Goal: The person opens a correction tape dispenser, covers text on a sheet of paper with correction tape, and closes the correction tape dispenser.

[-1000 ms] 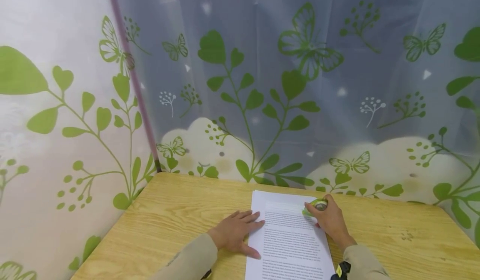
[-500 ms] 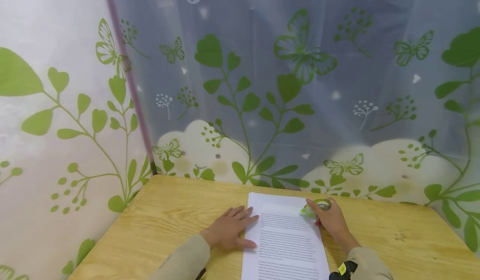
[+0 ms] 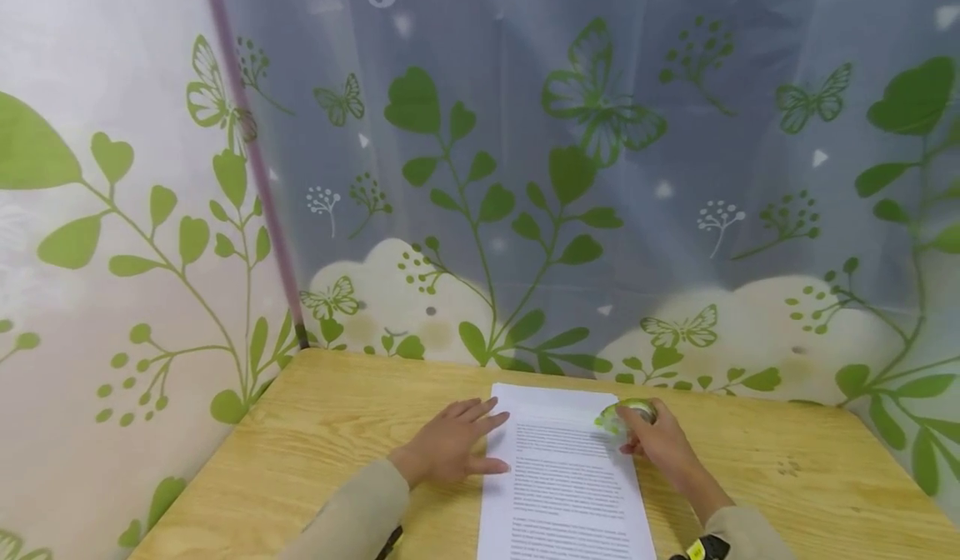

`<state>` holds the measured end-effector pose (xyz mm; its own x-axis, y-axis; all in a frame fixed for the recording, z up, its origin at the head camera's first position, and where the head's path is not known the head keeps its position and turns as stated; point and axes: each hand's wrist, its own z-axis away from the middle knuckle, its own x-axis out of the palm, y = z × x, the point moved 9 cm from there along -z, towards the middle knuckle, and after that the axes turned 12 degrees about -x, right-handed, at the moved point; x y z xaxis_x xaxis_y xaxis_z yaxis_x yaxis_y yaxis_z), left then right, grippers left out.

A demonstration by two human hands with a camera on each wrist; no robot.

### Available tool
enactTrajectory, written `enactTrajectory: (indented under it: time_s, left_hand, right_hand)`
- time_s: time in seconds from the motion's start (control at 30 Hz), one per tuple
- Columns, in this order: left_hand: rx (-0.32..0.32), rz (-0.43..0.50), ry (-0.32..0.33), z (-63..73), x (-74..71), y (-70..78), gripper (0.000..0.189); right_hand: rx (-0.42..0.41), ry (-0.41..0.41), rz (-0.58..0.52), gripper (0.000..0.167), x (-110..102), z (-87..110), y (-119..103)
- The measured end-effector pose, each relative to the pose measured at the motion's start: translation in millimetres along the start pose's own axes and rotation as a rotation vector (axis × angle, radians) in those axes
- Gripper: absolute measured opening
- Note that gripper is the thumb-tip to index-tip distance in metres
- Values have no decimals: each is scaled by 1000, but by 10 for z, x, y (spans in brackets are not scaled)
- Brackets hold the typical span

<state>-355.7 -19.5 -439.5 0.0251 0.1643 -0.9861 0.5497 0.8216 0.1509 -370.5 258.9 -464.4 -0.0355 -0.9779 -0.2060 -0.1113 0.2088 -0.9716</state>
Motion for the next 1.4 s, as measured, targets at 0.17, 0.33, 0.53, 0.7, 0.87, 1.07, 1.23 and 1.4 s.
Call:
enactTrajectory:
  time_s: [0.17,0.33,0.53,0.7,0.87,1.07,1.23,1.4]
  left_hand:
    - [-46,62,24,9,-95,-30,73]
    - [-80,117,22,7,-147,-45,72]
    - [-88,139,11,-3,-161,6,73]
    - [-101,128,6,-1,-125,26,74]
    - [-107,127,16,-10,-102,50,73]
    - [-85,205,26,0,-109,134,71]
    - [-97,314,32,-9,-116,187,71]
    - [-106,385,41,-49,-116,241,73]
  right_hand:
    - [-28,3,-43,49,-13,36,-56]
    - [-75,-28,99,47,-46,62,-134]
    - [-124,-47,186,47,-27,80,-251]
    - [-152,-115,108,43,99,123,-344]
    - [-177,-174,54,44,195,177,-444]
    - [-216,-300,60,43,313,252,-549]
    - [-249,-339,72,41,356,304,-620]
    - [-307,-322,163,36,342,354,-716]
